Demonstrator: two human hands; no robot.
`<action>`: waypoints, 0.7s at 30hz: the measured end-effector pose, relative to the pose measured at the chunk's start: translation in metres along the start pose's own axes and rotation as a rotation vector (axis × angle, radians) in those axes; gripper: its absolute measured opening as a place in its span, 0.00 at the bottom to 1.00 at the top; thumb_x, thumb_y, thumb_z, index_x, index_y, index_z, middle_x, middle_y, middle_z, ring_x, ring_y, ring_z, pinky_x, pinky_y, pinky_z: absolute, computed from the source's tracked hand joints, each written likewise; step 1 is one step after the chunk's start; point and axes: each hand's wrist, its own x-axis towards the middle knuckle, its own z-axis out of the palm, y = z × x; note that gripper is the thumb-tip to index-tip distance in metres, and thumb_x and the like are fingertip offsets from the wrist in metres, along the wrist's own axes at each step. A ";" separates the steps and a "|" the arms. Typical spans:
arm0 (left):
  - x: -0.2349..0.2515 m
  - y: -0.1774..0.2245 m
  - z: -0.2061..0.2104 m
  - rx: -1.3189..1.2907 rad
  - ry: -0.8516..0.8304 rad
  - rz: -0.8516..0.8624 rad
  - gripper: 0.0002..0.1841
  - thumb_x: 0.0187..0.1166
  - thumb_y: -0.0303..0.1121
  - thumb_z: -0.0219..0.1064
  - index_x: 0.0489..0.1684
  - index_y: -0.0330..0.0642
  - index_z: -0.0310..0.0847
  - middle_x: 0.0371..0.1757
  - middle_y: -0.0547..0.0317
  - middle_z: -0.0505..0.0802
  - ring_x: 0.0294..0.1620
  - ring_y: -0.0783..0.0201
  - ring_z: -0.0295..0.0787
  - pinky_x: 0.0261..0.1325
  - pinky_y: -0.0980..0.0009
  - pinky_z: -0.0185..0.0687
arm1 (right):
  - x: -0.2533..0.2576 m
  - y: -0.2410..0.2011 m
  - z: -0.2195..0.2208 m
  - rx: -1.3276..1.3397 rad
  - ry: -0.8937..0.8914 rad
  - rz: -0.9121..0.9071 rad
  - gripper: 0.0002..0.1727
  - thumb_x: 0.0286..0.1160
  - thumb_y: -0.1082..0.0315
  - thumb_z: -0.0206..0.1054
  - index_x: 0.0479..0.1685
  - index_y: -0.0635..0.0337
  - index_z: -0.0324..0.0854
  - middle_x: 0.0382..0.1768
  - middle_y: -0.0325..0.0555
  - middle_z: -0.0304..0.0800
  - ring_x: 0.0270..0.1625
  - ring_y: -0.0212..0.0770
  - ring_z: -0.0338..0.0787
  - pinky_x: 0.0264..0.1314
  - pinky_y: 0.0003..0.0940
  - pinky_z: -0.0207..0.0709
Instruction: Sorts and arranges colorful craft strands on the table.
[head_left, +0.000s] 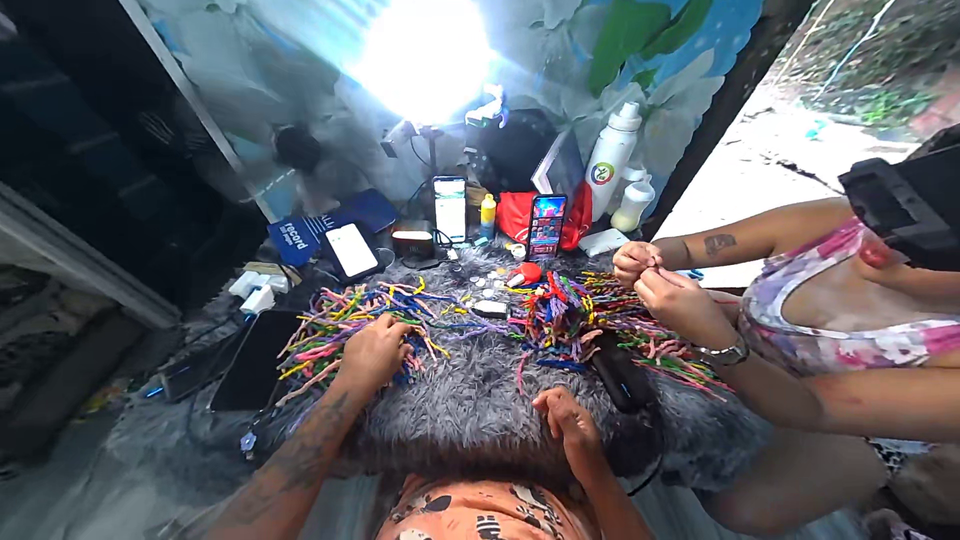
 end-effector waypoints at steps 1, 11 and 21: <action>0.001 -0.004 0.004 0.024 -0.016 -0.018 0.17 0.84 0.36 0.66 0.66 0.40 0.86 0.69 0.35 0.85 0.68 0.34 0.84 0.66 0.36 0.78 | 0.000 -0.001 0.000 0.006 0.001 0.007 0.20 0.84 0.63 0.52 0.30 0.60 0.87 0.42 0.32 0.86 0.33 0.13 0.77 0.37 0.10 0.71; 0.003 -0.013 0.013 0.007 0.034 0.069 0.15 0.87 0.29 0.59 0.65 0.41 0.86 0.62 0.39 0.92 0.65 0.35 0.87 0.63 0.33 0.78 | 0.003 0.002 0.001 -0.040 -0.001 -0.032 0.19 0.83 0.64 0.54 0.26 0.59 0.86 0.42 0.36 0.90 0.54 0.25 0.85 0.63 0.22 0.77; 0.004 0.020 -0.010 -0.332 0.571 0.564 0.14 0.86 0.36 0.61 0.58 0.42 0.91 0.47 0.51 0.95 0.41 0.55 0.94 0.47 0.53 0.89 | 0.008 -0.005 0.006 0.009 0.001 0.043 0.15 0.83 0.69 0.55 0.33 0.63 0.86 0.41 0.36 0.89 0.50 0.22 0.86 0.59 0.21 0.80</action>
